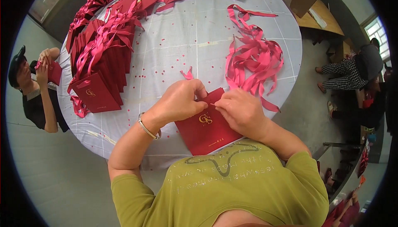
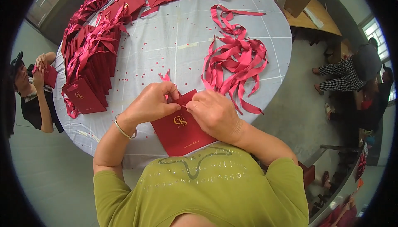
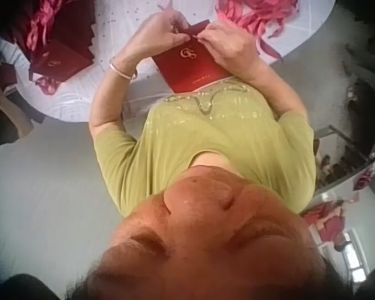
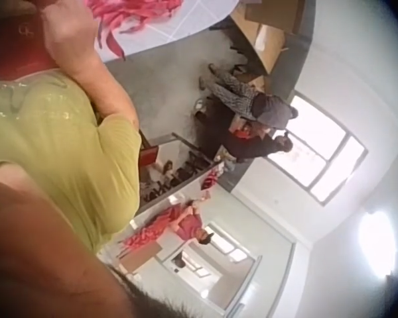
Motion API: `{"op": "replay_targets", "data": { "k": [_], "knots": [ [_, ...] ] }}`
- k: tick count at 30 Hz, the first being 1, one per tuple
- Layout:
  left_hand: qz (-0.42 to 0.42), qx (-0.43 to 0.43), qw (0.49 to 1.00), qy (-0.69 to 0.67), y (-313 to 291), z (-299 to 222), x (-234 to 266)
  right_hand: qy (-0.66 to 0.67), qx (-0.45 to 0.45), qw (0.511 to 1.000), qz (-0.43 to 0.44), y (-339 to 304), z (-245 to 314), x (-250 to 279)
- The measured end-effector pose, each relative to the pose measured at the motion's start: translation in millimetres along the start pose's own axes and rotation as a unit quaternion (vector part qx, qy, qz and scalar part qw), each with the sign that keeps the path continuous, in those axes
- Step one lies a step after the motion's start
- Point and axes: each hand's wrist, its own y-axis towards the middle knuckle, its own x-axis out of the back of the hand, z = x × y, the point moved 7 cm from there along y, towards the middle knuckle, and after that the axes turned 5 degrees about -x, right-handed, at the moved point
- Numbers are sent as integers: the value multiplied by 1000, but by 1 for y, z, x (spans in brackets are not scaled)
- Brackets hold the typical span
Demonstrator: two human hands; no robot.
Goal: The person attaches handles to gift bags by hand, picking up ribbons and threading them through slots on the bags.
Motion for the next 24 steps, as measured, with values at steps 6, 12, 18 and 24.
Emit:
{"op": "replay_targets", "data": {
  "k": [6,12,18,24],
  "knots": [
    [-27,-36,999,-6,-6,-8,2,89,7,994,70,13,-13,-2],
    [-55,-64,994,71,-10,-17,3,110,19,991,73,8,-17,1],
    [-36,-73,997,-2,-10,-16,-2,216,-22,971,99,8,-29,-4],
    [15,-15,999,-48,-10,-7,-5,258,-142,954,60,-2,-35,-1]
  ]
}}
